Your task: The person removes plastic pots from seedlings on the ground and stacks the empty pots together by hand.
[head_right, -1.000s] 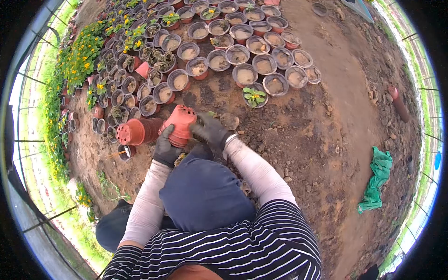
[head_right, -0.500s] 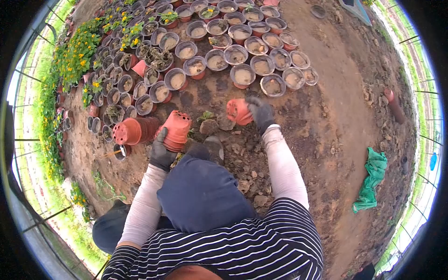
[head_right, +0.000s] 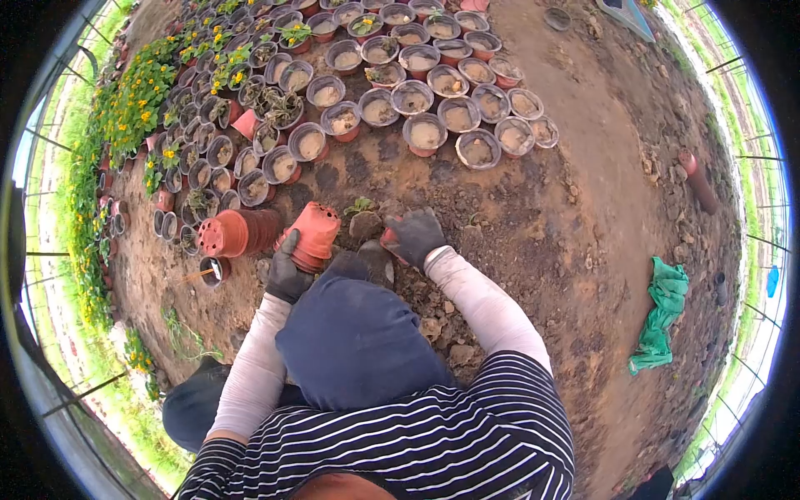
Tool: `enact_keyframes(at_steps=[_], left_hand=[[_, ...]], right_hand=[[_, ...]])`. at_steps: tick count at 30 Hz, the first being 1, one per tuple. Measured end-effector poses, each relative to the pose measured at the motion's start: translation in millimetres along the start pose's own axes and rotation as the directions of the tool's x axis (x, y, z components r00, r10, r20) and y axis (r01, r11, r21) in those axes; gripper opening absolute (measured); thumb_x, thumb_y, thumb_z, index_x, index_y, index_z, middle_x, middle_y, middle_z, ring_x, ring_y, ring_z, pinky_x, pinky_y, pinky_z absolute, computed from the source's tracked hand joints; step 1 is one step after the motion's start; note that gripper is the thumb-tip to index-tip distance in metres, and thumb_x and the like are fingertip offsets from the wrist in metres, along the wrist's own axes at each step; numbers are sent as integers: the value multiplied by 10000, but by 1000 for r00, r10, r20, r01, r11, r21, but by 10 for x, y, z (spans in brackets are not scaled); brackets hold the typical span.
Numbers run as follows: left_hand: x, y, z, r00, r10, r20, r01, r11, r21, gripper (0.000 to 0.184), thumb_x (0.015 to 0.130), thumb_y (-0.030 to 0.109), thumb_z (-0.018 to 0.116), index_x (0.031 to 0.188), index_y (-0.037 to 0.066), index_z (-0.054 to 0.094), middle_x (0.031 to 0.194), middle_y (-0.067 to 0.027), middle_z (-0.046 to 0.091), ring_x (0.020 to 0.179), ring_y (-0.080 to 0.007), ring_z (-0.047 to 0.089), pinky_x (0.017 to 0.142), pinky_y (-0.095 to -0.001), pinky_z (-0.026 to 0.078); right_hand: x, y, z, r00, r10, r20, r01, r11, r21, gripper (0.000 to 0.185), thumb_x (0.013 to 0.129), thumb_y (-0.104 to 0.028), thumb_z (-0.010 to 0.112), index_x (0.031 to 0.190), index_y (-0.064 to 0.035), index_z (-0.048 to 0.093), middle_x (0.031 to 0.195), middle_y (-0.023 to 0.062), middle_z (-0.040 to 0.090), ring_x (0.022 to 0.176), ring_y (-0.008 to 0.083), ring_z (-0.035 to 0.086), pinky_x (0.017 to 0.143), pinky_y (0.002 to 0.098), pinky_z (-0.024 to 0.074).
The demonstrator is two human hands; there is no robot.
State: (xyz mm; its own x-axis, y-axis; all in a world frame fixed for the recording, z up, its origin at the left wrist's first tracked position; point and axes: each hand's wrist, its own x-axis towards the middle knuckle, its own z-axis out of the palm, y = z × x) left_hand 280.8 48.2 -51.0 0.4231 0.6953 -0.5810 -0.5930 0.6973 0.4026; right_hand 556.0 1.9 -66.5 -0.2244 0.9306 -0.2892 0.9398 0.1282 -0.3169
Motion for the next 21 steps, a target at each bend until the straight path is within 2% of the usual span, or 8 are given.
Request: enact_keyframes(at_steps=[6,9,12,13,14,16,19,21], left_hand=[[-40,-3,-68,1000,22,-2,-22,1000,-9,453,903,216,524,1287,9,401,1280,-128,491,1147,-253,508,982,-382,411],[-67,2,-95,1000,23,-11,-23,1000,-2,446,906,210,521,1288,13,402,1279,-130,493,1148,-254,508,980,-383,414],[-40,-14,-205,1000,4,-13,-4,999,-39,446,908,203,519,1292,11,399,1278,-132,494,1153,-253,504,985,-383,408],[-53,-22,-208,1000,-8,-12,7,998,-56,449,908,203,519,1294,9,398,1278,-131,495,1154,-253,503,986,-381,407],[-54,-26,-202,1000,-21,-10,20,997,-71,452,907,203,520,1295,7,397,1277,-131,495,1155,-252,502,988,-379,405],[-44,-1,-145,999,-33,-1,33,997,-76,453,909,204,517,1295,2,396,1278,-130,495,1156,-250,501,990,-373,402],[-65,-27,-132,999,-34,-3,34,996,-79,445,915,204,508,1292,-6,400,1280,-130,494,1158,-244,500,993,-362,400],[-14,-27,-103,999,-37,19,39,995,-97,435,920,203,498,1287,-11,405,1281,-131,493,1160,-239,499,994,-356,398]], right_hand=[[169,-30,61,986,-68,151,54,994,92,418,592,-337,726,946,-145,614,988,121,596,947,307,564,824,429,423],[105,-90,219,997,-22,-79,30,995,95,372,615,-294,728,941,-147,623,921,89,593,963,306,536,848,423,416],[94,100,405,969,170,-179,-104,938,332,369,614,-345,715,901,-122,648,932,110,613,907,329,571,828,416,443],[108,175,382,964,256,-78,-211,906,368,324,636,-297,726,884,-100,658,946,118,607,887,320,577,812,388,463],[51,275,436,936,325,-136,-205,816,540,303,642,-267,725,884,-98,660,957,120,602,887,312,579,803,381,466],[-29,404,446,852,481,-206,-120,562,818,265,652,-207,724,884,-94,662,980,125,592,887,296,581,783,368,472],[-172,380,130,759,485,-435,181,484,856,244,647,-118,724,879,-86,656,965,117,594,900,290,580,777,361,466],[-199,550,179,831,375,-411,18,721,693,235,650,-101,728,871,-80,652,995,116,592,921,283,580,783,361,465]])
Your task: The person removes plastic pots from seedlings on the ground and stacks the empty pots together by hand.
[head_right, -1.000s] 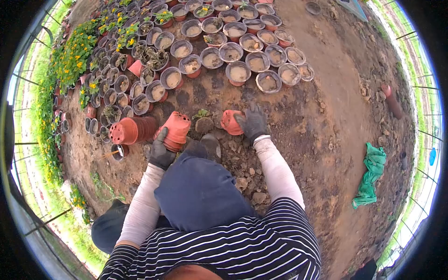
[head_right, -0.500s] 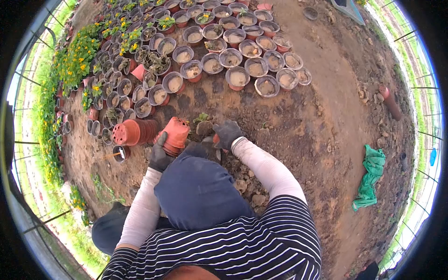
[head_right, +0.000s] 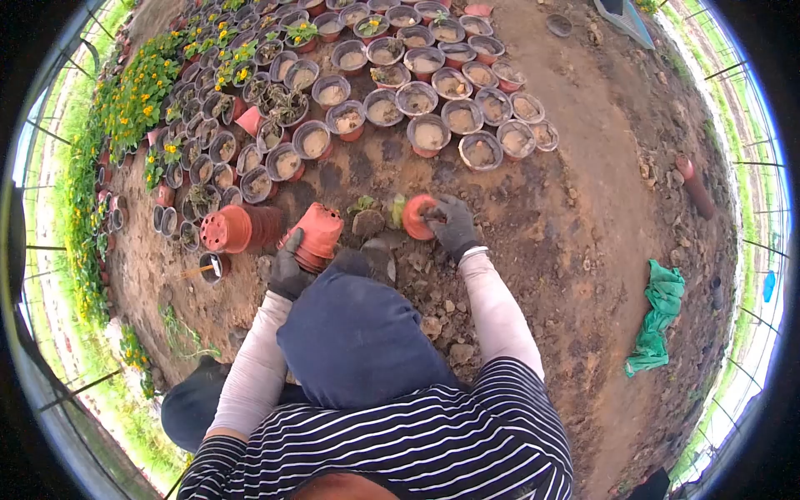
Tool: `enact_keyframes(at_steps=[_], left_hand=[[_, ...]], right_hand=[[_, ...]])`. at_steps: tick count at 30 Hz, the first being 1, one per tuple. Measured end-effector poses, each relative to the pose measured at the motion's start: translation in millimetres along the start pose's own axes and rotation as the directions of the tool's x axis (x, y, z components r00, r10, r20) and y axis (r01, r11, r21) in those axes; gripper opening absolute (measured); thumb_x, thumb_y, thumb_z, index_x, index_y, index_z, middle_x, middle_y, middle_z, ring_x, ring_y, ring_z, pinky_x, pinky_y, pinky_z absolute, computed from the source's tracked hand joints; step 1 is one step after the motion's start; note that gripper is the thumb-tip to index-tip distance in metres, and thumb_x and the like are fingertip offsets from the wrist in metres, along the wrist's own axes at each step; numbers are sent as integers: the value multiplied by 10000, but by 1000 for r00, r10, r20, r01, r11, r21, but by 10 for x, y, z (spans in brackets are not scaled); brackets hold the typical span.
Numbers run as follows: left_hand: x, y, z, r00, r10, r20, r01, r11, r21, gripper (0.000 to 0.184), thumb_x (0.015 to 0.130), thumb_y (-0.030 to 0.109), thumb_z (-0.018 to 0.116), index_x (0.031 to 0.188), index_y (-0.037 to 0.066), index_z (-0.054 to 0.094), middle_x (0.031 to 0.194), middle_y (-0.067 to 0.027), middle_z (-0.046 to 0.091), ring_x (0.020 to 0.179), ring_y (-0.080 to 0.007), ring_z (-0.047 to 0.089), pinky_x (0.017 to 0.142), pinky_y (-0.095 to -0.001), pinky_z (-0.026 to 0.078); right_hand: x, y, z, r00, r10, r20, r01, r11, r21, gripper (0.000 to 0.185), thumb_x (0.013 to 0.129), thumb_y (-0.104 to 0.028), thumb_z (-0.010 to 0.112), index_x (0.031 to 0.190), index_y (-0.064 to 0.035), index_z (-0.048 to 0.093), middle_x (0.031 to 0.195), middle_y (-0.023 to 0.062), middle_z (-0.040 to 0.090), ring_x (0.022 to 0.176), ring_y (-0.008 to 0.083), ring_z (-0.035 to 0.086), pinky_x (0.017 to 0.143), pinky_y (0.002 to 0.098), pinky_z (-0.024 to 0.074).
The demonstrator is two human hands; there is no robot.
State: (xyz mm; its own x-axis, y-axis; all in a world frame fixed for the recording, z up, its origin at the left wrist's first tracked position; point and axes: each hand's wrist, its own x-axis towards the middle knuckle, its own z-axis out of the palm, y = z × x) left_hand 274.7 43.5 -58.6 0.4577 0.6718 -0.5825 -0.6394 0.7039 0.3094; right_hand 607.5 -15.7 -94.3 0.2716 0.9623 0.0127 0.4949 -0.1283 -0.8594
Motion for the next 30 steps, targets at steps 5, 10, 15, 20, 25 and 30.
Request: enact_keyframes(at_steps=[5,10,15,20,25,30], left_hand=[[47,-67,-104,997,76,14,-77,988,132,473,901,267,525,1291,26,410,1279,-132,493,1141,-280,505,963,-442,416],[-42,10,208,995,63,72,-80,961,265,454,913,244,519,1289,17,405,1280,-123,490,1148,-242,498,992,-405,394],[85,-104,405,995,16,97,-28,991,128,497,938,333,460,1320,29,367,1316,-123,457,1186,-236,467,1028,-398,353],[18,-59,469,988,-26,153,12,996,91,542,939,365,449,1351,34,327,1346,-130,425,1218,-246,437,1044,-414,330],[-114,97,716,948,-144,284,118,987,107,461,956,296,444,1318,21,365,1334,-103,429,1185,-202,468,1012,-334,375],[55,108,482,981,-50,187,-104,679,727,493,973,338,381,1347,20,332,1329,-100,440,1189,-212,459,1006,-334,368]], right_hand=[[274,-103,-146,988,-126,-88,144,959,244,173,697,-70,702,859,-70,640,1079,127,578,971,262,576,831,354,465],[461,-524,-63,999,-19,35,11,975,220,322,727,-63,678,1038,-46,597,1120,100,567,1009,223,565,839,314,456],[418,-1153,643,994,9,112,-82,737,671,475,767,-100,668,1209,-36,507,1158,81,555,1067,183,525,909,311,425],[311,-999,959,947,-106,305,-204,536,820,608,763,-119,688,1293,-14,411,1235,69,509,1123,174,489,956,312,400],[192,-1058,684,777,-39,628,-513,538,669,633,771,-157,692,1314,-40,390,1294,62,463,1151,183,475,972,347,397],[342,-838,687,785,-320,530,-104,775,624,636,781,-174,693,1323,-54,382,1279,62,475,1140,173,481,959,346,411]])
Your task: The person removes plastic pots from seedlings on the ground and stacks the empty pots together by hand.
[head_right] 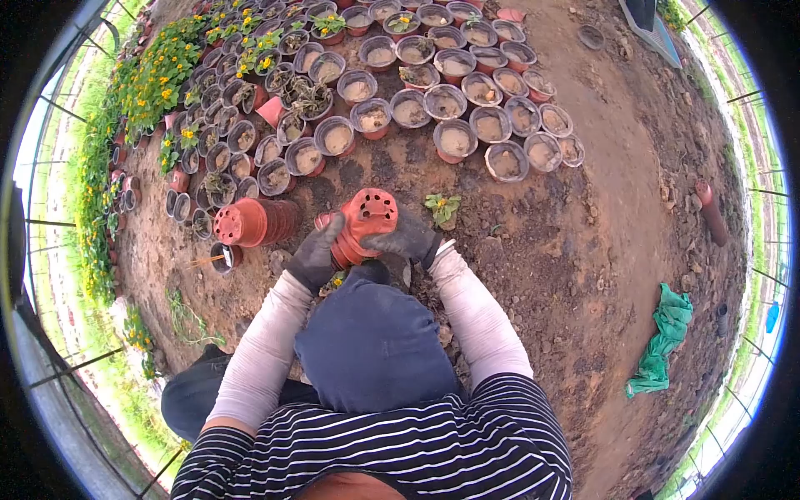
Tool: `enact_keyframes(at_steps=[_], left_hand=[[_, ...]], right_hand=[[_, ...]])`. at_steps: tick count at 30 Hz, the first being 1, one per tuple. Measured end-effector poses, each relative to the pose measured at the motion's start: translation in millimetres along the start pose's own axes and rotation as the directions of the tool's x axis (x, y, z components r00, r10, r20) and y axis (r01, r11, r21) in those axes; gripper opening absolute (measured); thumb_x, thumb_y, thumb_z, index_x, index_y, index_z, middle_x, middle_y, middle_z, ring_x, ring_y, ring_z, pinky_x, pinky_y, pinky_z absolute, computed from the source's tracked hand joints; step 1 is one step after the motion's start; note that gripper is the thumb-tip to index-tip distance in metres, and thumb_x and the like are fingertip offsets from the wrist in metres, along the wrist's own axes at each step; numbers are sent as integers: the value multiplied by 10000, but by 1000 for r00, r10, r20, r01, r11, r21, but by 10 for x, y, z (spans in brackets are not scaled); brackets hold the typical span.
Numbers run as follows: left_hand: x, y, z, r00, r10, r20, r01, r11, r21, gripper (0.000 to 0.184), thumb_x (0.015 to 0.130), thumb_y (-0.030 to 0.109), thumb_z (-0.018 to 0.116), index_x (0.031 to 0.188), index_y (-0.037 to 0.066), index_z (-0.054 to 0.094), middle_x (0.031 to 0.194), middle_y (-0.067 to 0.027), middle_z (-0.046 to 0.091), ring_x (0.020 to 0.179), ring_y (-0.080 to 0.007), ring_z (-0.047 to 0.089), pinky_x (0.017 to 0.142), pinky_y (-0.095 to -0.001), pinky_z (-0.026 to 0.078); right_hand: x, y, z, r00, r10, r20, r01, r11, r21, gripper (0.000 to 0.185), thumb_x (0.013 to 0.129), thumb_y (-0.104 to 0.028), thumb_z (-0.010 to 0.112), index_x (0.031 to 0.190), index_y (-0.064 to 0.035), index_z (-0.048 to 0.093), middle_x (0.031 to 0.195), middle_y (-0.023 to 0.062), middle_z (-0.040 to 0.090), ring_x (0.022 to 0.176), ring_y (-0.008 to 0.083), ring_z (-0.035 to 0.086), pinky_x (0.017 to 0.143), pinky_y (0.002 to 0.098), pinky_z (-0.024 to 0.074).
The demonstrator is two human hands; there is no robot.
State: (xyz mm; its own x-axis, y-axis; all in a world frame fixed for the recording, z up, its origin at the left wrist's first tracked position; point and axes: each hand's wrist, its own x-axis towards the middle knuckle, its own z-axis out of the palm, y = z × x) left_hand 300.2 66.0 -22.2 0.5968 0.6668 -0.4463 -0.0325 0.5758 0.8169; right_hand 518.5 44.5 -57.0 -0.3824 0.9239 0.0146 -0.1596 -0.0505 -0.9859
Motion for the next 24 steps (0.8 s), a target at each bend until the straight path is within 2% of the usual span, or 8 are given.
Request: enact_keyframes(at_steps=[2,5,8,11,14,16,18,24], left_hand=[[-38,188,155,999,18,-38,-7,963,269,477,973,325,383,1338,21,347,1314,-102,457,1170,-219,478,997,-342,380],[78,-25,152,997,-78,-9,51,733,-678,441,972,297,387,1316,20,380,1285,-111,486,1140,-235,506,987,-368,395],[29,76,299,1000,14,-9,-16,639,-769,426,965,292,398,1291,17,408,1265,-120,503,1122,-249,520,969,-394,413],[36,46,288,992,85,-88,-122,663,-738,440,947,286,445,1296,20,400,1269,-115,498,1126,-239,519,963,-384,421],[136,-91,151,929,82,-361,-295,754,-587,409,924,252,505,1251,10,458,1205,-95,548,1070,-202,551,919,-345,442],[67,91,215,881,96,-463,-122,992,-25,353,917,218,520,1195,1,509,1143,-80,581,1017,-169,568,878,-317,452],[73,92,265,840,290,-458,-67,894,442,270,918,187,517,1088,-13,585,1036,-59,624,930,-136,583,813,-292,462],[26,163,412,930,271,-248,-300,950,-85,397,945,253,467,1259,11,446,1213,-80,539,1067,-172,541,909,-325,440]], right_hand=[[7,-35,20,999,30,-30,-26,993,119,613,806,-180,669,1327,-50,374,1280,68,473,1141,168,479,956,340,415],[30,-16,83,989,112,-95,-64,911,409,533,872,-187,592,1331,-41,365,1280,77,471,1140,162,478,956,328,414],[43,76,276,945,207,-252,-70,884,462,438,943,-183,474,1328,-12,355,1268,82,481,1116,154,492,957,307,402],[103,524,303,914,273,-300,-75,841,536,452,942,-176,472,1327,16,336,1279,106,464,1134,169,475,955,312,395],[167,203,290,872,-17,-490,14,1000,-10,565,883,-197,574,1327,29,308,1278,135,439,1159,199,448,965,332,379],[197,155,326,809,-168,-564,126,986,-113,666,814,-209,655,1324,27,297,1269,147,429,1167,221,433,978,341,364],[195,-328,449,780,-134,-611,23,982,-186,818,696,-214,768,1317,15,287,1250,151,426,1166,243,426,997,354,350],[281,-128,387,771,47,-636,133,964,232,746,753,-167,723,1330,-5,279,1251,130,429,1146,210,442,982,347,368]])
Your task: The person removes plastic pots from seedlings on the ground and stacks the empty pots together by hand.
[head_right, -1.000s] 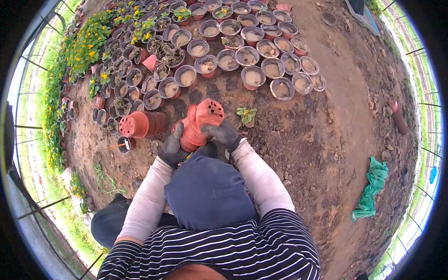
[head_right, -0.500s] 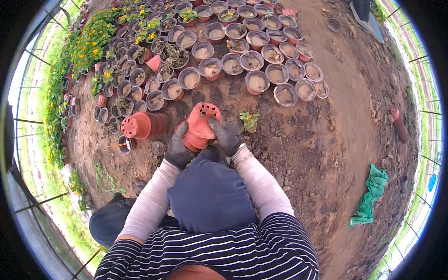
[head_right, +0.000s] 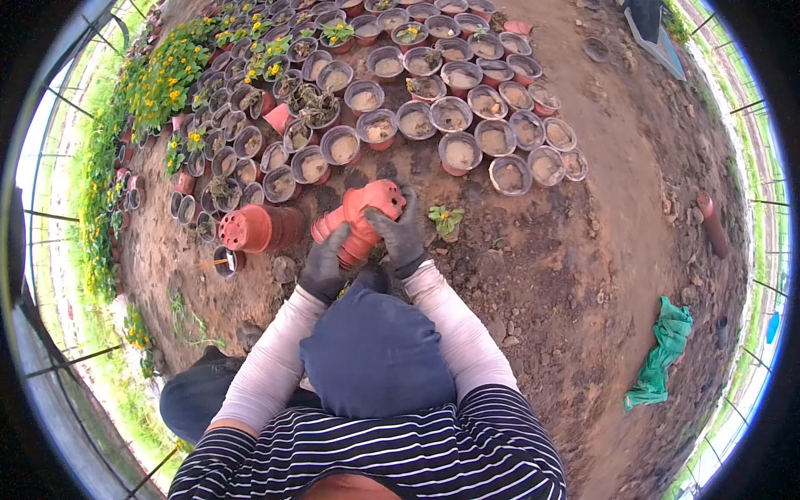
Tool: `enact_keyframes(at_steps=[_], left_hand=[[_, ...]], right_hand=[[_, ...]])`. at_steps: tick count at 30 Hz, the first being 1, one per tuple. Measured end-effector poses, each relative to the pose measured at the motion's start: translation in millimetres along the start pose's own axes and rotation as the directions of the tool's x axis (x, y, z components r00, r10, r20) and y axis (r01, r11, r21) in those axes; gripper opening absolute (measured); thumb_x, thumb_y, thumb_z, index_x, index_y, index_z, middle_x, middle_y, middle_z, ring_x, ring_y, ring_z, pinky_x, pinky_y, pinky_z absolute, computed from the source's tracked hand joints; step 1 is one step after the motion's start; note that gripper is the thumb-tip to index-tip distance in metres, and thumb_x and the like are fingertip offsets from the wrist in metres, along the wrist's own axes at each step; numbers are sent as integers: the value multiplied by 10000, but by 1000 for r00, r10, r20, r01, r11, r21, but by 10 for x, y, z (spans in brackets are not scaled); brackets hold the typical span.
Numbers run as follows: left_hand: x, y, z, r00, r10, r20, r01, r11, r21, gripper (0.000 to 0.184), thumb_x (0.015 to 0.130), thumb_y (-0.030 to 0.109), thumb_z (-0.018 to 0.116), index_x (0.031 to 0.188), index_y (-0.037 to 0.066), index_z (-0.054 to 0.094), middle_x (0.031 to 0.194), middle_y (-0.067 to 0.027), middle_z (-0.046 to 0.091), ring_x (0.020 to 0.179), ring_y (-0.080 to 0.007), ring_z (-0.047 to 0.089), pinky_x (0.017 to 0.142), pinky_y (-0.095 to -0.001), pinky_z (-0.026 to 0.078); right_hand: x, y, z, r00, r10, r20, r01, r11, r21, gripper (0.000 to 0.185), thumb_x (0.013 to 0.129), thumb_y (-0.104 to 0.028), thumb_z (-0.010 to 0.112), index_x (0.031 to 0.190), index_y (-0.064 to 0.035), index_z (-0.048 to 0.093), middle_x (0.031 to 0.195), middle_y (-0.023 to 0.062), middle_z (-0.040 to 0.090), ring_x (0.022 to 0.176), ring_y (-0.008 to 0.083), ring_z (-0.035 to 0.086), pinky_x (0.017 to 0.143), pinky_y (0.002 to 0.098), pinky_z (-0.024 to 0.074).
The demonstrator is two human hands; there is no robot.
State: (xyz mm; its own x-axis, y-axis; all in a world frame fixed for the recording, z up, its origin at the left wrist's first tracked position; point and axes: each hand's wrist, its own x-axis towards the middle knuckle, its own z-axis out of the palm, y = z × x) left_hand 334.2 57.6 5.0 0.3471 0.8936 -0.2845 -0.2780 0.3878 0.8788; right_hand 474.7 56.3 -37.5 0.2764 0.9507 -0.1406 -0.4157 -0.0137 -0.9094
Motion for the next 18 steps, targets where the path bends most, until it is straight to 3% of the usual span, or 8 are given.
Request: enact_keyframes(at_steps=[1,3,7,9,10,12,15,18], left_hand=[[2,-24,-28,996,-79,53,89,967,-240,434,948,291,451,1283,17,414,1249,-87,510,1104,-184,518,939,-341,422],[44,-68,-81,962,-180,207,273,715,-644,509,955,366,418,1329,28,350,1320,-101,452,1180,-209,473,1000,-372,385],[115,-106,-149,954,-213,210,285,857,-428,605,934,463,395,1354,35,316,1360,-117,410,1237,-248,420,1052,-400,325],[193,-132,-242,960,-220,174,248,955,-162,626,925,468,414,1362,35,304,1364,-121,406,1242,-258,413,1053,-402,322],[189,-75,-198,948,-212,237,287,891,-353,625,920,462,427,1360,34,309,1359,-123,411,1240,-261,415,1051,-407,323],[122,67,-53,919,-172,355,378,641,-668,624,912,451,452,1355,32,319,1351,-128,421,1237,-267,418,1049,-416,324],[137,123,37,929,-229,290,362,715,-598,583,910,381,481,1349,29,329,1340,-138,432,1228,-275,425,1041,-430,331],[184,181,101,927,-154,341,365,574,-733,511,923,280,475,1345,29,331,1334,-144,436,1220,-277,433,1039,-433,336]], right_hand=[[-8,-2,-10,999,49,9,-49,994,97,744,761,-162,715,1337,-5,270,1258,130,426,1140,205,447,980,347,370],[4,114,-117,979,127,160,-137,989,53,768,769,-152,707,1354,0,233,1273,136,420,1133,206,457,973,345,382],[-26,89,-150,954,168,250,-205,970,128,830,765,-176,714,1375,7,181,1304,144,408,1150,214,459,975,345,387],[-16,80,-191,962,26,272,17,988,-155,831,763,-190,711,1376,3,184,1313,140,406,1169,217,448,981,347,385],[-4,69,-203,954,-43,296,132,948,-289,831,762,-198,710,1376,1,185,1318,138,404,1179,218,443,983,348,383],[-49,3,-179,955,3,296,46,986,-161,817,759,-218,714,1371,-6,215,1320,135,409,1178,219,449,986,349,382],[-125,-201,-33,929,76,363,-111,991,76,773,761,-226,714,1356,-13,269,1307,132,432,1164,216,466,981,347,389],[-96,-186,55,897,168,409,-267,943,197,716,762,-226,711,1333,-23,328,1280,118,467,1147,209,483,976,349,394]])
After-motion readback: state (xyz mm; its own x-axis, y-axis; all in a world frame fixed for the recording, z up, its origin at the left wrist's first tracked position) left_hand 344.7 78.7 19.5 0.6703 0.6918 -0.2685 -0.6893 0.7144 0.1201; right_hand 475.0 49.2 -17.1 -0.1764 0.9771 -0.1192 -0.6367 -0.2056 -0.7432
